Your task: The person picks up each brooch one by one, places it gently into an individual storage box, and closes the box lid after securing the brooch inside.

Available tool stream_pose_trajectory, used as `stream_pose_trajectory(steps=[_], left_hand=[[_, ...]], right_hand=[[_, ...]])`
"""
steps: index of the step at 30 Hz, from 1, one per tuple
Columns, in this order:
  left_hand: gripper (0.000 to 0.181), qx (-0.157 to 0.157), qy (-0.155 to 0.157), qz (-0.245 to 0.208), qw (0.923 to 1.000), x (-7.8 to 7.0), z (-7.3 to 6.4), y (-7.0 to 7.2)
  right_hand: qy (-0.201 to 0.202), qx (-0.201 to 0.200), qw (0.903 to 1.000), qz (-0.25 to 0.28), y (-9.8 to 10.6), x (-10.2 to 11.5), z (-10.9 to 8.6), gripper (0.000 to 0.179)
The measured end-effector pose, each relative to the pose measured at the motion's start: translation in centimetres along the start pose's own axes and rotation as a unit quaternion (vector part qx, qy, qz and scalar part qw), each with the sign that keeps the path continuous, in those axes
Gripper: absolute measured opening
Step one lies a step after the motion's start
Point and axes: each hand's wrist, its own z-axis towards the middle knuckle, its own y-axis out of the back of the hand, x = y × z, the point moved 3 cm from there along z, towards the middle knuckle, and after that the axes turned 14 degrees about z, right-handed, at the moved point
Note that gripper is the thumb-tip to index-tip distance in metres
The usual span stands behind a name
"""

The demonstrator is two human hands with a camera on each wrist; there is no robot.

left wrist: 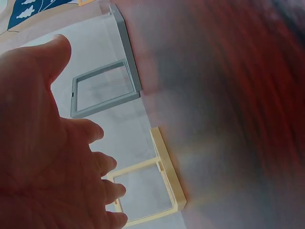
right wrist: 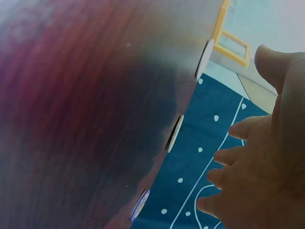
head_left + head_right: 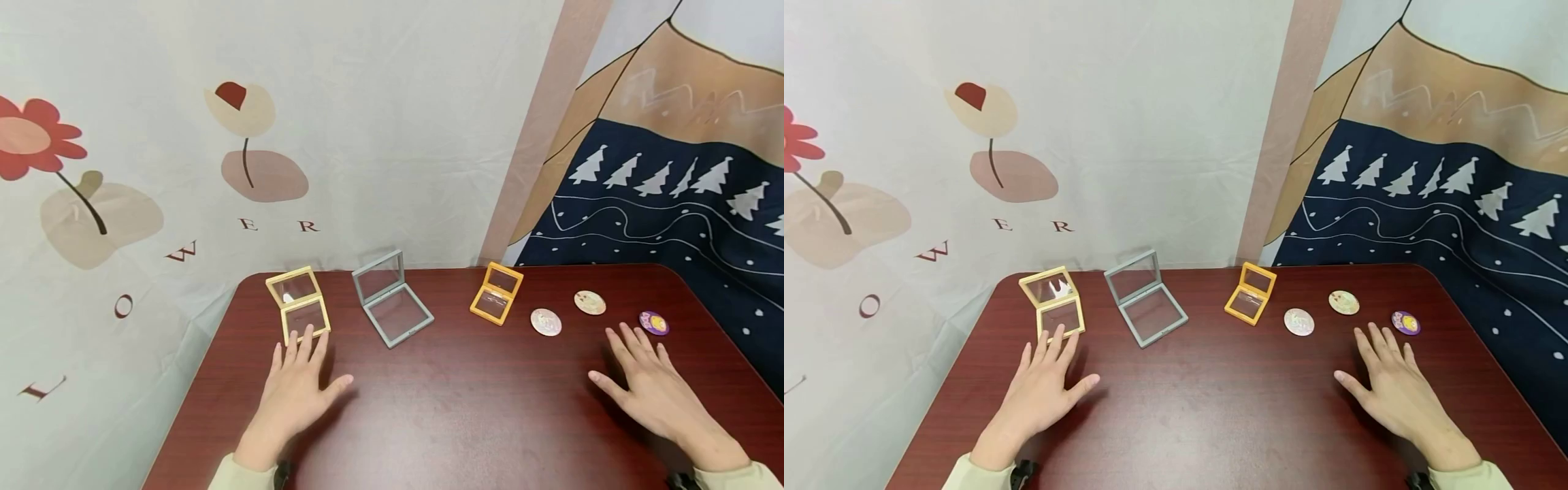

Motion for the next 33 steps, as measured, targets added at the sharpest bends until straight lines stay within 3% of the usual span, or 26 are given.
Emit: stream_pose_trajectory(steps=[15,33], left_hand=[[0.087,0.01,0.028,-0.016,0.9994,1.8,0.9,0.2],[0.089,0.026,0.065,-0.041,0.9967,4.2,2.4,0.0]], right_hand=[[0.034,-0.018,0.9993,0.002,0.4,1.4,1.5,0.086],[0.027,0.023,0.9994,0.003,0.4,3.4,4.6,0.088]])
